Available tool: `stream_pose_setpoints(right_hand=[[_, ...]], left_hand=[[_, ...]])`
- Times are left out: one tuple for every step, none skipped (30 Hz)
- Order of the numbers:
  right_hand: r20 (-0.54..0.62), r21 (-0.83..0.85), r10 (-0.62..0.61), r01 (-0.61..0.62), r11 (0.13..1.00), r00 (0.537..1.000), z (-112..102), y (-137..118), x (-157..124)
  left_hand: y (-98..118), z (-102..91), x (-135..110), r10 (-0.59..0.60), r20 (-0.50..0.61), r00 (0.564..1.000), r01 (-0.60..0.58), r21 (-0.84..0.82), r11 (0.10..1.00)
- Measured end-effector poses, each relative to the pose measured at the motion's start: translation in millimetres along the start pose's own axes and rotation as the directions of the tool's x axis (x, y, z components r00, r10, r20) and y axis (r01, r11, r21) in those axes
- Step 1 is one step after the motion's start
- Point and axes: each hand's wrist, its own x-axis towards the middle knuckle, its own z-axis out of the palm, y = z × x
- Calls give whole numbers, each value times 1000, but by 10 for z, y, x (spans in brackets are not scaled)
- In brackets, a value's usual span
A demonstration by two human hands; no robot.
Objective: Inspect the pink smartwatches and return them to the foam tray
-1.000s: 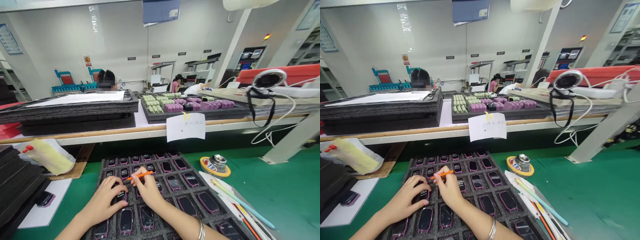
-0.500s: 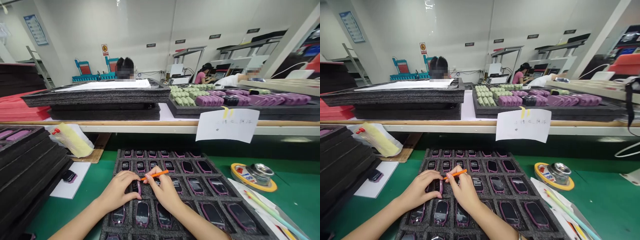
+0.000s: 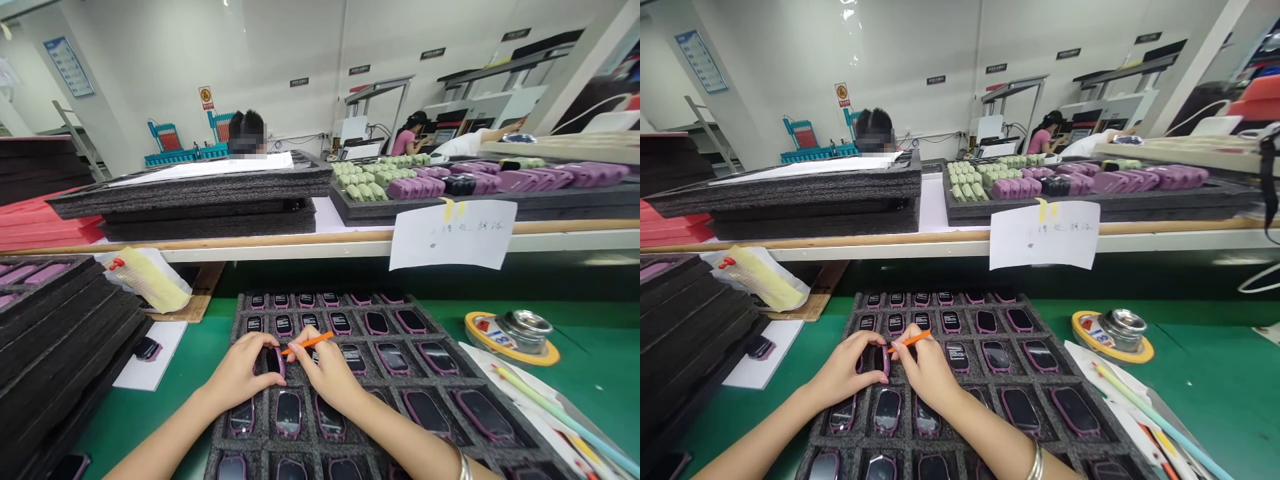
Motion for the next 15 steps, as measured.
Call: stream_pose_setpoints(right_hand=[[2,5,-1,1,1000,1000,0,5,6],[2,10,-1,1,1000,1000,0,9,11],[0,15,1,-1,1000,1000,1,9,15],[-2,20,2,-2,1000,1000,0,5,19],[-4,23,3,-3,1000,1000,-5,-5,22],[-5,26,3,-3,1000,1000,-19,-19,27],[-6,29,2,-2,1000,1000,-44,-38,34],[-10,33,2,-2,999,1000,-83,-57,42],[-18,39,4,-3,999,1000,-137,-73,52],[-36,48,10,-9,999,999,-206,-82,61],[-64,59,21,-17,998,998,-285,-81,68],[-103,70,36,-29,997,994,-370,-69,69],[-149,80,53,-42,996,987,-456,-43,64],[-197,87,71,-55,995,978,-535,-6,51],[-242,91,88,-67,994,966,-602,39,30]], left_hand=[[-4,3,0,0,0,1000,0,4,1000],[-7,5,2,2,2,1000,-2,8,1000],[-10,2,6,5,5,1000,-5,12,1000],[-10,-5,12,9,11,1000,-9,17,1000],[-8,-20,23,14,20,1000,-14,22,1000],[-1,-41,38,18,31,999,-19,28,999],[12,-67,58,24,45,999,-25,34,999],[31,-96,84,30,60,998,-33,40,999],[58,-122,115,38,73,997,-42,48,998],[93,-140,150,49,83,995,-54,55,997],[137,-146,189,64,92,994,-70,61,996],[188,-136,231,82,100,992,-89,66,994],[245,-107,274,104,111,988,-113,70,991],[306,-60,319,130,124,984,-140,74,987],[367,2,365,158,143,977,-170,79,982]])
